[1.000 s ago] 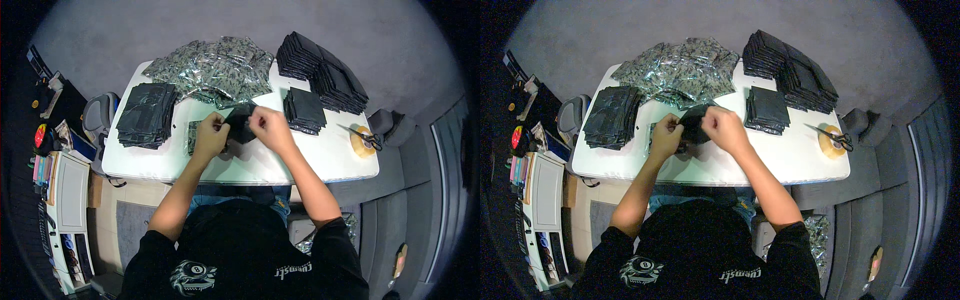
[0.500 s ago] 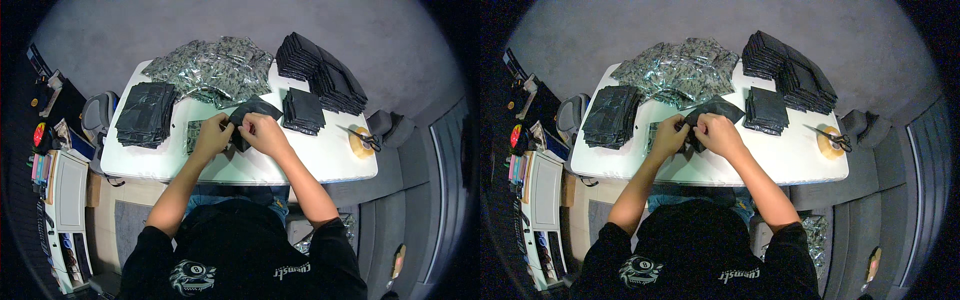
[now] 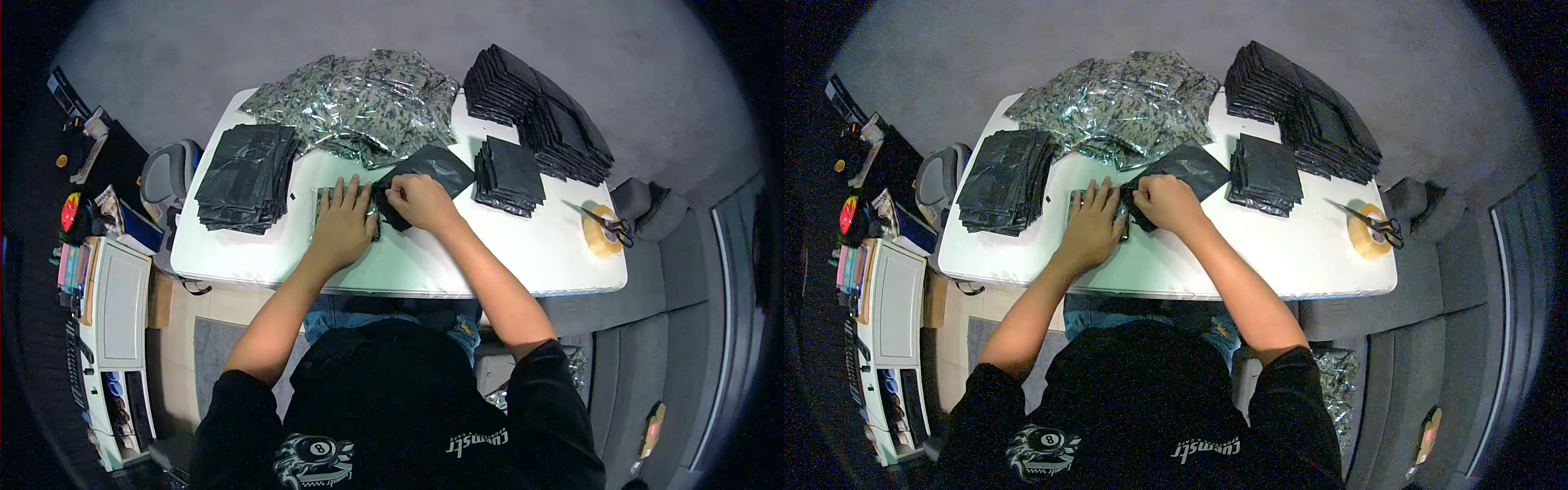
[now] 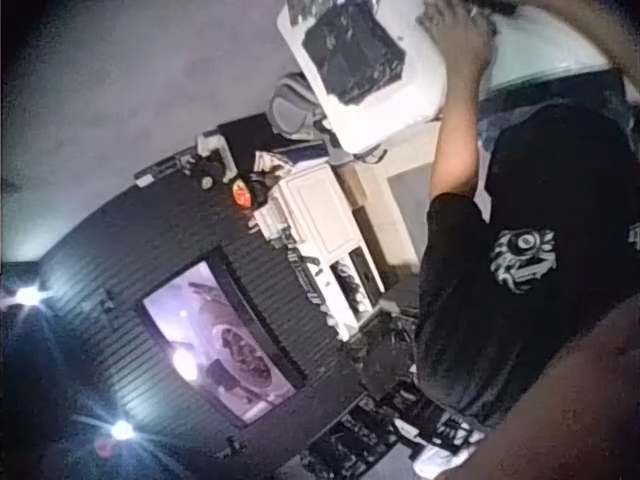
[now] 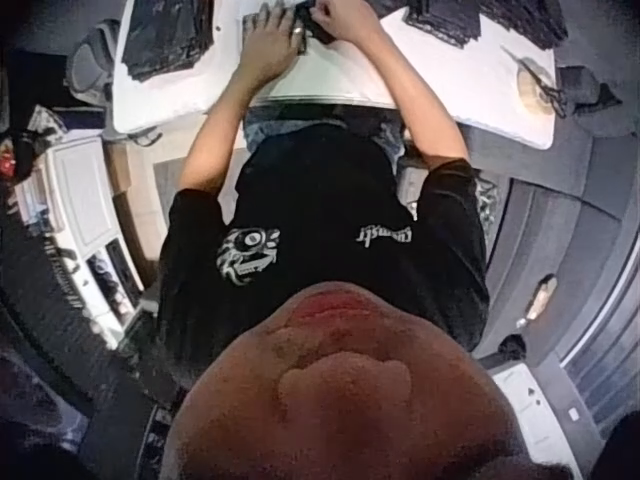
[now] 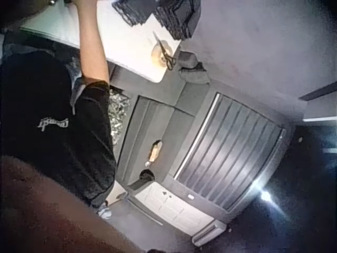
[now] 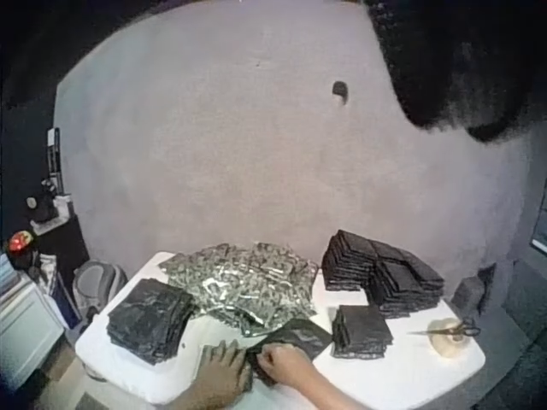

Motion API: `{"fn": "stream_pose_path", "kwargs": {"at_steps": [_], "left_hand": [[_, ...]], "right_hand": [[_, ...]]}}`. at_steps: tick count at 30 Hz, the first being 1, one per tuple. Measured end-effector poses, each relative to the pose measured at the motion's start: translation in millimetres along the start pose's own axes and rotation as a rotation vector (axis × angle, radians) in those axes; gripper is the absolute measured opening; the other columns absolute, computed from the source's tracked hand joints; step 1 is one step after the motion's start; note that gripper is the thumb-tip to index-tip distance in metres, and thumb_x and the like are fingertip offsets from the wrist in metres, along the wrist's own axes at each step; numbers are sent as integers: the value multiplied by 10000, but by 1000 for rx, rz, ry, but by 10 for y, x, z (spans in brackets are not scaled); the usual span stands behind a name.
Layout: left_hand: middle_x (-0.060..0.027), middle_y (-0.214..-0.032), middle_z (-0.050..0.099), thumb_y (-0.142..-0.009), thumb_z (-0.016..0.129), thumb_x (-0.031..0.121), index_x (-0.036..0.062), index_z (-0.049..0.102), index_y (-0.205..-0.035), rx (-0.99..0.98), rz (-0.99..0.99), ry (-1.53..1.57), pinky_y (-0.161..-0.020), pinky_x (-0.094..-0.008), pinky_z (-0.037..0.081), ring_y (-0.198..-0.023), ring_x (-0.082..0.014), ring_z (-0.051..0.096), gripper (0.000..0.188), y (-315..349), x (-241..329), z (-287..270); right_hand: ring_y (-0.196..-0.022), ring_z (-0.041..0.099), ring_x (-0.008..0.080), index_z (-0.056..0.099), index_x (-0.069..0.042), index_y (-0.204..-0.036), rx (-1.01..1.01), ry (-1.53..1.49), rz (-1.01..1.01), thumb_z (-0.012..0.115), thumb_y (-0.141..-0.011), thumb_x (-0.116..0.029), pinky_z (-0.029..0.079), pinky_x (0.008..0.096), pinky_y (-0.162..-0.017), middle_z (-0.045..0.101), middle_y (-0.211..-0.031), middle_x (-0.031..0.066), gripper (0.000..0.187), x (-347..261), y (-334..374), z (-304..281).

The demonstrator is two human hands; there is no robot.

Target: The recorder is packaging circuit boards into anti-static bags and then into larger black bags.

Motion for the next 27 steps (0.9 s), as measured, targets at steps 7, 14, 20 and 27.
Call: {"fn": "stream_pose_path", "kwargs": {"at_steps": [7,14,20,27], "left_hand": [[-201,-1713,385,-1065,513,414,117,556,-1567,-10,-46,-63,-1266,-734,154,-1588,-496,296,584,38,-15,4],[-189,-1702,404,-1057,508,445,126,549,-1576,-12,-83,-10,-1281,-723,119,-1597,-464,288,611,18,0,-14],[-230,-1416,598,-1008,653,315,18,634,-1432,70,-147,183,-1203,-596,350,-1359,-439,519,518,-52,-285,-277],[-215,-974,772,-962,762,163,0,705,-1153,212,-204,544,-816,-435,576,-866,-383,748,257,-45,-540,-526]], "right_hand": [[-824,707,447,701,12,-882,8,-12,-24,711,-946,-210,554,515,-757,718,-849,244,231,27,-49,59],[-807,711,452,715,11,-883,-33,11,-5,701,-934,-206,561,509,-760,722,-839,252,223,57,-57,6],[-828,726,453,726,-22,-836,-46,-14,43,696,-905,-255,582,526,-795,733,-828,244,244,6,-49,-61],[-804,726,448,741,-23,-823,-49,-6,68,714,-893,-250,585,522,-792,734,-817,242,239,-34,-77,-94]]}}
Point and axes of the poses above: each hand's wrist, its own y-axis away from the middle knuckle, its own z-axis out of the palm, x = y × z, the point moved 4 cm from there along -y, towards the middle knuckle
